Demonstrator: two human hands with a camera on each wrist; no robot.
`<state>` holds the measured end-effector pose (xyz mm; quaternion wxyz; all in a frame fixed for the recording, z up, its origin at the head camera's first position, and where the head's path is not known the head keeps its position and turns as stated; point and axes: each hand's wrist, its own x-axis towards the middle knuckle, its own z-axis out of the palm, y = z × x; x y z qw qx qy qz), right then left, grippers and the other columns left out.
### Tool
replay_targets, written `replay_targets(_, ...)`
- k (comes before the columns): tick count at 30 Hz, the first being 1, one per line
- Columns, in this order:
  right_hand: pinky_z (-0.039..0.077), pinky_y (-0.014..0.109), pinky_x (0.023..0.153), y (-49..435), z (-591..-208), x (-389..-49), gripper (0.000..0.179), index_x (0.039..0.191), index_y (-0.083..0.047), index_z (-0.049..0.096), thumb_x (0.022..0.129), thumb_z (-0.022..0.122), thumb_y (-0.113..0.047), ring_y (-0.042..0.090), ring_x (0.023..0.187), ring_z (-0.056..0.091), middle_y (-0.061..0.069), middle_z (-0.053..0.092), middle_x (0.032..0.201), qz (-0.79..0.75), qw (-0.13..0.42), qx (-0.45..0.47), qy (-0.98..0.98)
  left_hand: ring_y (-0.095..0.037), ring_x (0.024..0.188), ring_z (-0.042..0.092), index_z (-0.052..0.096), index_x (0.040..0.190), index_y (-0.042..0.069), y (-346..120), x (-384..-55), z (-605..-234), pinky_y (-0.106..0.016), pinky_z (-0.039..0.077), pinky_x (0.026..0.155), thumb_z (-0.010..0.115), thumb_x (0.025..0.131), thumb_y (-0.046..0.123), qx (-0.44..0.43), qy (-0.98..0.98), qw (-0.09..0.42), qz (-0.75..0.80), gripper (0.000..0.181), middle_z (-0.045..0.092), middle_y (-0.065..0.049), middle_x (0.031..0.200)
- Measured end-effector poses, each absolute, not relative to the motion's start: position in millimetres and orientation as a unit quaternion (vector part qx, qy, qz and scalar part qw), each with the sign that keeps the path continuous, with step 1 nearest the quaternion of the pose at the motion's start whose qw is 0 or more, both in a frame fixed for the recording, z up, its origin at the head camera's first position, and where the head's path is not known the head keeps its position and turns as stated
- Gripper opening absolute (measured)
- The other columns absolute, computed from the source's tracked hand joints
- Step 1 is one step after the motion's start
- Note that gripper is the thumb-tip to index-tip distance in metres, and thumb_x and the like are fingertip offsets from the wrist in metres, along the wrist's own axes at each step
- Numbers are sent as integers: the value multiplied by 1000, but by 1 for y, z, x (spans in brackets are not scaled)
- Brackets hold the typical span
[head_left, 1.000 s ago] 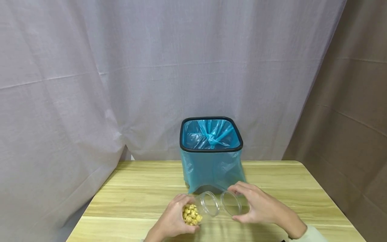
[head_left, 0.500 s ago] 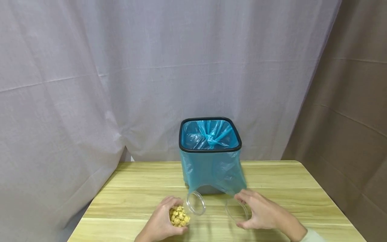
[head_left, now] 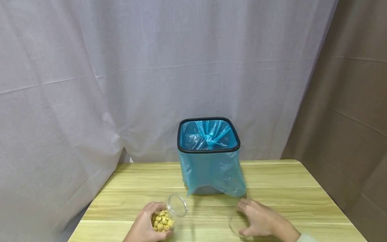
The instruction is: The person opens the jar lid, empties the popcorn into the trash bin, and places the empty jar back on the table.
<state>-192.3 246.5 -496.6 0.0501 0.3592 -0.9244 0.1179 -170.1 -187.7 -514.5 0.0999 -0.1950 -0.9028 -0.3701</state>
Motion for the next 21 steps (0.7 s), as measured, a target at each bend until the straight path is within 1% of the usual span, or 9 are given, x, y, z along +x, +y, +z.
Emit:
replay_targets(5, 60, 31, 77, 248, -504, -192, 63, 115, -8, 69, 73, 90, -50, 10, 94, 65, 1, 67, 108, 115, 19, 346, -931, -3, 107, 62, 70, 125, 26, -192, -171, -510, -29, 56, 93, 101, 62, 35, -181, -909, 94, -363, 71, 71, 11, 120)
replay_targets(9, 60, 31, 78, 247, -509, -191, 65, 115, -6, 70, 72, 90, -49, 12, 94, 65, 2, 66, 110, 98, 30, 345, -933, -1, 105, 62, 71, 124, 24, -194, -175, -506, -29, 57, 94, 102, 60, 33, -180, -910, 103, -360, 72, 71, 12, 117)
replay_targets(12, 60, 31, 78, 246, -511, -191, 66, 114, -5, 70, 72, 90, -51, 11, 93, 65, 2, 66, 109, 96, 35, 345, -933, 0, 104, 62, 71, 124, 24, -197, -176, -505, -28, 57, 93, 102, 59, 34, -175, -912, 103, -355, 73, 72, 12, 117)
replay_targets(13, 60, 31, 78, 247, -511, -191, 66, 115, -5, 70, 73, 89, -51, 12, 94, 66, 2, 66, 110, 102, 28, 343, -933, -1, 103, 61, 71, 124, 25, -198, -177, -505, -28, 56, 92, 102, 59, 35, -172, -914, 101, -355, 73, 72, 11, 117)
replay_targets(16, 62, 35, 83, 251, -507, -191, 69, 122, -2, 69, 80, 85, -54, 19, 101, 69, 5, 69, 117, 130, -4, 329, -935, -2, 103, 61, 70, 124, 25, -201, -178, -503, -26, 56, 90, 102, 60, 34, -161, -915, 91, -360, 72, 72, 8, 117)
replay_targets(18, 62, 38, 85, 255, -503, -192, 68, 126, -1, 68, 86, 82, -54, 23, 105, 70, 7, 70, 120, 156, -24, 319, -934, -3, 104, 61, 69, 124, 25, -203, -180, -501, -26, 56, 92, 102, 60, 33, -154, -914, 86, -366, 73, 72, 6, 118)
replay_targets(21, 61, 46, 92, 263, -493, -196, 69, 131, 3, 66, 92, 77, -53, 32, 114, 70, 13, 71, 127, 184, -47, 304, -933, -4, 107, 62, 69, 124, 24, -207, -185, -496, -27, 57, 96, 102, 59, 29, -158, -911, 96, -370, 74, 72, 6, 119)
